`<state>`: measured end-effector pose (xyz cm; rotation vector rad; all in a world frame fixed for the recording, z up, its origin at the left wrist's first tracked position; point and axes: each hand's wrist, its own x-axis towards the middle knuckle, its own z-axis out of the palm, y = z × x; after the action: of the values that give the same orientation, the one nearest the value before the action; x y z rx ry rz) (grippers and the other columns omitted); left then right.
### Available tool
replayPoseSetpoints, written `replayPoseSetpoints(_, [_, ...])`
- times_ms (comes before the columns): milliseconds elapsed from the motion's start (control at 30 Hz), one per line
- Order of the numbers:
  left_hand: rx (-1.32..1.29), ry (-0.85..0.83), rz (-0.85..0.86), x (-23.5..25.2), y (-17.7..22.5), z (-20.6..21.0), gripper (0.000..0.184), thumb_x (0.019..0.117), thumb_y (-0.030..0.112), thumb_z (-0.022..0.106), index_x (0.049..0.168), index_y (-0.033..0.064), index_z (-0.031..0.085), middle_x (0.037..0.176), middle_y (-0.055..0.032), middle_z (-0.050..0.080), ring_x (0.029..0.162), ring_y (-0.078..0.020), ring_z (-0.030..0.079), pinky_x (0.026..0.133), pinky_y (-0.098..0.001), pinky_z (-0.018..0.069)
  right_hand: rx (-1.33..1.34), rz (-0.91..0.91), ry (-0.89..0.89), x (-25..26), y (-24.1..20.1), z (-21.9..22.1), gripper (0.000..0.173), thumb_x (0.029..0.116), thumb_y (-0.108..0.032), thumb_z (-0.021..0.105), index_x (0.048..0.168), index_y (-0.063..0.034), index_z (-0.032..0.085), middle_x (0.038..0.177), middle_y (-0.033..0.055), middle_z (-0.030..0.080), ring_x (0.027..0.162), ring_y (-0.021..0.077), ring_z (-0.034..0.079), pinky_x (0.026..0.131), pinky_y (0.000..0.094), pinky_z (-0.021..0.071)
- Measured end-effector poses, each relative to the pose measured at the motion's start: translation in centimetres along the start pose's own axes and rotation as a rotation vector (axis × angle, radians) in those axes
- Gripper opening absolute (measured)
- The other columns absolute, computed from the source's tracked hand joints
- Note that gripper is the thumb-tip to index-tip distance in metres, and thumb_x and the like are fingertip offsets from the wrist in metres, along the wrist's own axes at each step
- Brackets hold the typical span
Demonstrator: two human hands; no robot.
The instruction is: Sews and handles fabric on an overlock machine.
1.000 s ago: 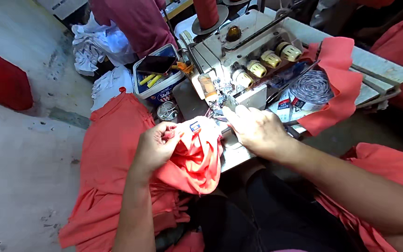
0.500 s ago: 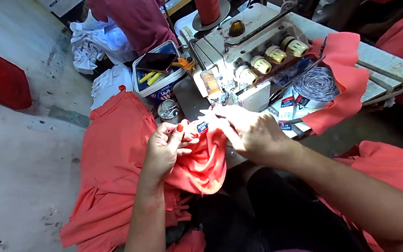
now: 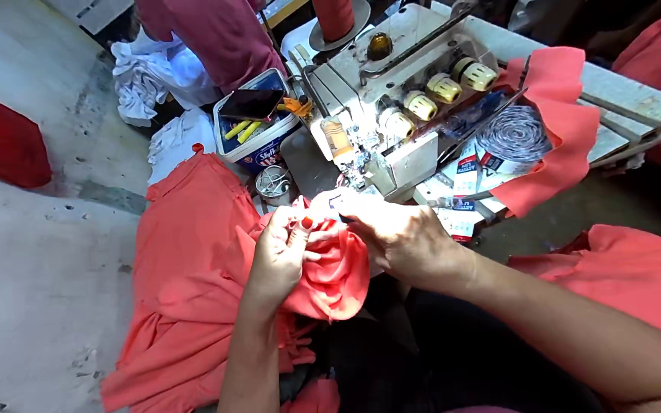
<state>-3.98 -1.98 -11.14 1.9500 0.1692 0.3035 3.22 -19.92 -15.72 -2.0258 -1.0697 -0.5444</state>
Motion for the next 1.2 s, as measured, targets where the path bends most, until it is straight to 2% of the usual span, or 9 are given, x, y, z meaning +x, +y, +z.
replayPoseSetpoints(133, [0.455,0.088,0.332,-1.6,-0.4,-1.8,0.026,0.0928,0.019,0.067,0.109,-0.0015,0.064,0.130,-0.0147,0.060,0.108,-0.0076,0.061,0.083,-0.0227,0.0526,0.335,0.360,0.085,-1.6,2.0,-1.4,0.037,0.0943,-0.018,0.063,0.129,-0.0043,0.065,0.096,0.0031,0.068,0.073,0.0063,0.060,0.065,0.0255,0.0523])
replayPoseSetpoints(233, [0.496,-0.170,0.351,-3.2,0.6,-0.5,0.060,0.0837,0.033,0.078,0.129,-0.0031,0.061,0.120,-0.0176,0.066,0.095,-0.0099,0.065,0.074,-0.0227,0.0538,0.591,0.603,0.197,-3.6,3.7,-1.2,0.042,0.0909,-0.019,0.070,0.125,-0.0005,0.055,0.085,-0.0035,0.058,0.068,-0.0036,0.054,0.063,0.0134,0.0485])
replayPoseSetpoints(367, [0.544,0.081,0.448,-2.2,-0.3,5.3,0.021,0.0892,0.011,0.067,0.103,-0.0025,0.076,0.088,-0.0111,0.072,0.075,-0.0089,0.062,0.070,-0.0197,0.0507,0.692,0.696,0.232,-5.2,2.9,0.6,0.016,0.0921,-0.006,0.066,0.107,-0.0014,0.062,0.084,-0.0054,0.065,0.070,-0.0067,0.060,0.067,0.0111,0.0518])
replayPoseSetpoints(433, [0.625,0.182,0.495,-0.9,-1.5,7.2,0.019,0.0883,0.013,0.068,0.099,-0.0008,0.077,0.086,-0.0122,0.072,0.079,-0.0166,0.067,0.075,-0.0281,0.0534,0.743,0.682,0.202,-5.3,2.4,1.5,0.013,0.0934,-0.004,0.064,0.106,-0.0026,0.062,0.091,-0.0030,0.069,0.076,-0.0051,0.062,0.071,0.0122,0.0522])
replayPoseSetpoints(533, [0.683,0.206,0.474,0.8,-3.0,8.5,0.016,0.0924,0.012,0.068,0.099,-0.0001,0.077,0.088,-0.0144,0.072,0.085,-0.0251,0.071,0.079,-0.0373,0.0570,0.802,0.677,0.186,-4.9,1.9,2.2,0.015,0.0950,-0.011,0.065,0.108,-0.0043,0.062,0.089,-0.0045,0.066,0.073,-0.0052,0.059,0.068,0.0119,0.0497])
replayPoseSetpoints(633, [0.551,0.230,0.360,1.3,-2.6,8.2,0.013,0.0943,0.009,0.066,0.093,-0.0004,0.075,0.085,-0.0110,0.071,0.082,-0.0158,0.068,0.078,-0.0290,0.0540,0.841,0.648,0.153,-4.9,2.0,1.8,0.032,0.0992,-0.024,0.058,0.121,-0.0010,0.056,0.091,-0.0062,0.060,0.064,-0.0077,0.051,0.060,0.0102,0.0450])
replayPoseSetpoints(800, [0.406,0.129,0.031,1.4,-0.5,6.5,0.018,0.1018,0.013,0.059,0.096,0.0008,0.070,0.079,-0.0036,0.065,0.071,-0.0048,0.062,0.069,-0.0232,0.0516,1.289,0.899,-0.057,-4.0,-0.1,-1.3,0.018,0.1059,-0.010,0.041,0.117,-0.0083,0.055,0.070,-0.0116,0.052,0.052,-0.0053,0.045,0.049,0.0102,0.0393])
replayPoseSetpoints(967, [0.314,0.085,0.021,1.1,-0.8,6.0,0.018,0.1037,0.010,0.054,0.098,0.0011,0.068,0.080,-0.0009,0.065,0.072,-0.0021,0.063,0.070,-0.0213,0.0534,1.794,1.199,-0.291,-3.5,-1.0,-1.4,0.031,0.1124,-0.025,0.023,0.107,-0.0149,0.053,0.063,-0.0075,0.049,0.044,-0.0023,0.041,0.039,0.0118,0.0347])
replayPoseSetpoints(1200, [0.252,0.069,0.053,0.6,-1.1,5.9,0.019,0.1031,0.009,0.051,0.096,0.0034,0.068,0.088,0.0009,0.062,0.081,-0.0002,0.060,0.075,-0.0184,0.0501,1.979,1.178,-0.299,-2.9,-0.4,-0.2,0.038,0.1124,-0.029,0.020,0.106,-0.0146,0.055,0.062,-0.0070,0.049,0.043,-0.0022,0.041,0.038,0.0112,0.0342])
